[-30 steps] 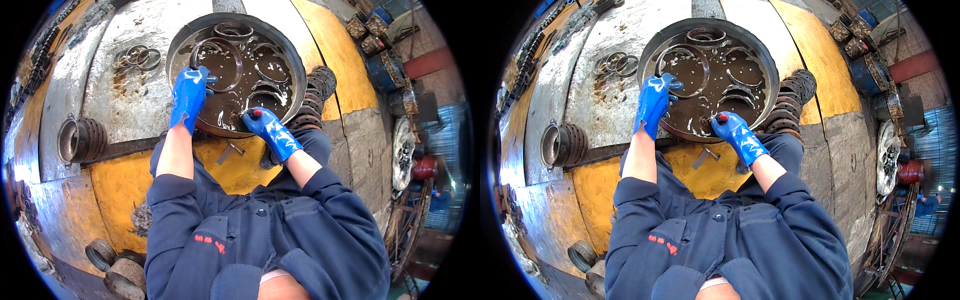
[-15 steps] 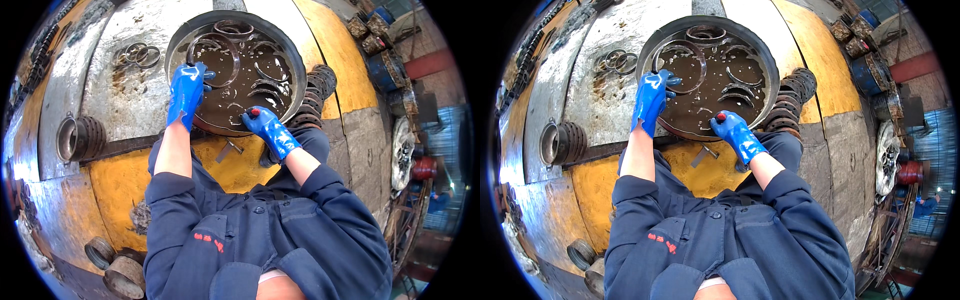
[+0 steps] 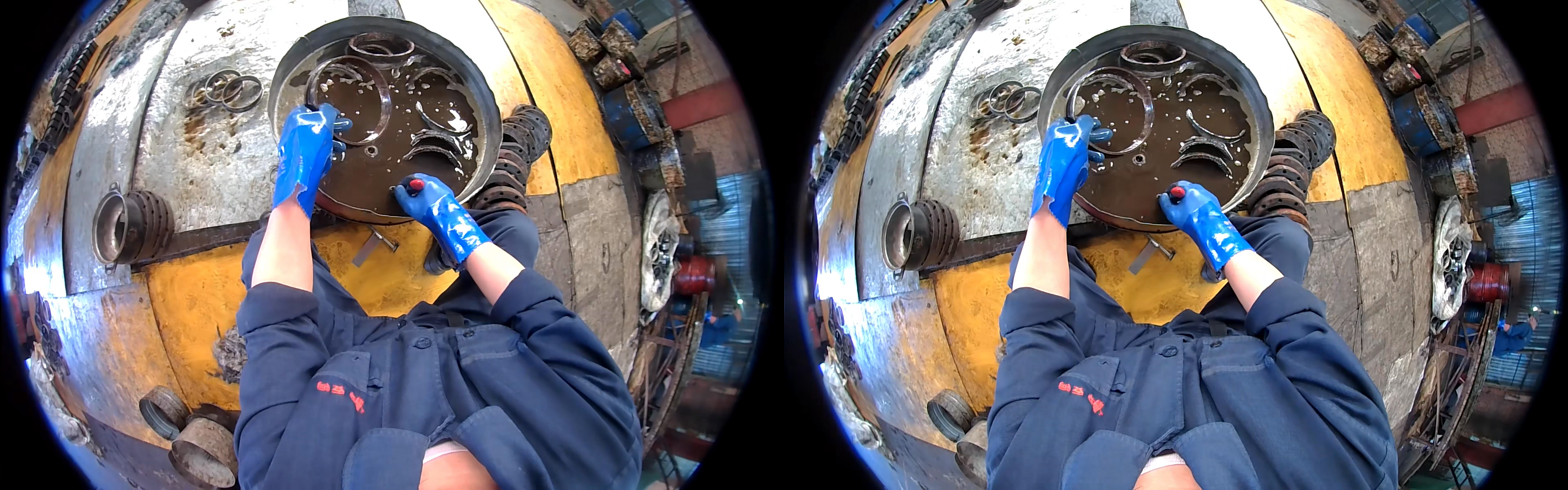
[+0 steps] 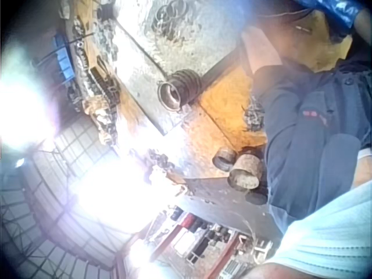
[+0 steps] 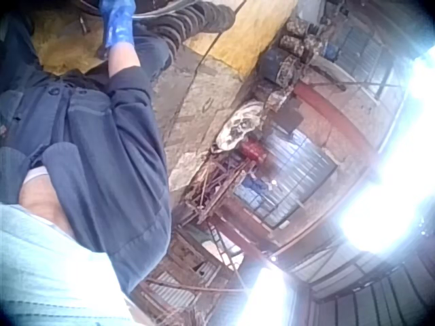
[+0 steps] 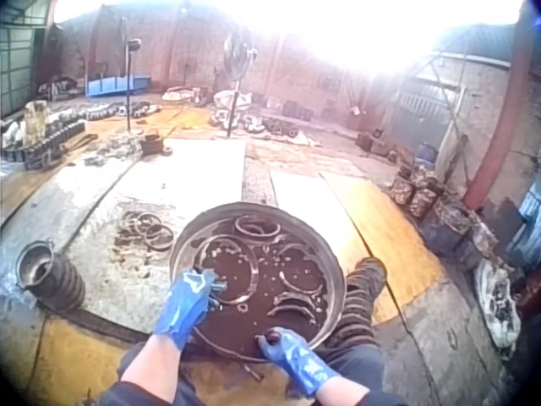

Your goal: The person repeatedly picks up metal rings from a basin of dark liquid, scrubs them with a red-handled brush, and returns them to the basin. The process is repeated for multiple rings throughout the clip.

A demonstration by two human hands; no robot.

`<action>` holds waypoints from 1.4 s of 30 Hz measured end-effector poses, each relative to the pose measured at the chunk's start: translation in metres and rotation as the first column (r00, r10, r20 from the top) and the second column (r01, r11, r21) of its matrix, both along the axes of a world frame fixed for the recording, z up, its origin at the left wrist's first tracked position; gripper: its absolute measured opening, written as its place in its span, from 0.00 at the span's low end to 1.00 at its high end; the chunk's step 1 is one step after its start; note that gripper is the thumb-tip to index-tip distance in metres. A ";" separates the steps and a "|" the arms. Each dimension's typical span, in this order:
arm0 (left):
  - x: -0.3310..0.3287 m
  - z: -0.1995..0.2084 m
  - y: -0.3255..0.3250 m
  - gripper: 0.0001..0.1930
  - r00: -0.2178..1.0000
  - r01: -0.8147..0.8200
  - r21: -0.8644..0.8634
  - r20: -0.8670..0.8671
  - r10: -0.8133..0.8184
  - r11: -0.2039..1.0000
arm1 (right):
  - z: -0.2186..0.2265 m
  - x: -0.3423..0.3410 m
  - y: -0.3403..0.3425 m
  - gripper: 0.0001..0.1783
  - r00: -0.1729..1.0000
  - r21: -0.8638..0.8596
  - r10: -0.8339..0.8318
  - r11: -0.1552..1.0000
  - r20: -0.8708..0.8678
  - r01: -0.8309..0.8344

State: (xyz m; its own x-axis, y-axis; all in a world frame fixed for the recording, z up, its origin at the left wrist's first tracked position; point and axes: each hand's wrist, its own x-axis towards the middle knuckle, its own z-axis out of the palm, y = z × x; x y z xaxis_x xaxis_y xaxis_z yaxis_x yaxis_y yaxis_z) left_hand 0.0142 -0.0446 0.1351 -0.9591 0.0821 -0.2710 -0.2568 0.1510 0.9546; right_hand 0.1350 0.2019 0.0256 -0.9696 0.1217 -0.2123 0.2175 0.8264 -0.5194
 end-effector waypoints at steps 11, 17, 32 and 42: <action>0.000 -0.004 0.000 0.28 1.000 -0.004 0.015 0.001 0.004 1.000 | -0.005 0.000 0.003 0.22 0.999 0.032 0.016 0.999 -0.034 -0.015; 0.004 0.000 0.000 0.28 1.000 -0.009 -0.001 -0.022 0.009 1.000 | -0.006 0.000 0.004 0.22 1.000 0.026 0.015 1.000 -0.026 -0.014; 0.004 -0.002 0.000 0.25 1.000 -0.006 -0.039 -0.022 0.005 0.999 | -0.009 -0.002 0.006 0.23 1.000 0.037 0.025 0.999 0.000 -0.025; -0.009 -0.030 -0.010 0.19 0.987 0.132 -0.179 -0.067 -0.146 0.975 | -0.005 -0.002 0.000 0.20 0.998 -0.021 0.034 0.999 -0.045 -0.035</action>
State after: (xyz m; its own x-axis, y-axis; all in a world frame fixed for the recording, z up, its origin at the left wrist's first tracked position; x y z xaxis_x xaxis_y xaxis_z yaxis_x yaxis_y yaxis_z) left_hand 0.0056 -0.0544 0.1050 -0.9606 0.1742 -0.2166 -0.1464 0.3450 0.9271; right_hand 0.1334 0.2017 0.0208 -0.9818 0.0842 -0.1705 0.1652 0.8215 -0.5457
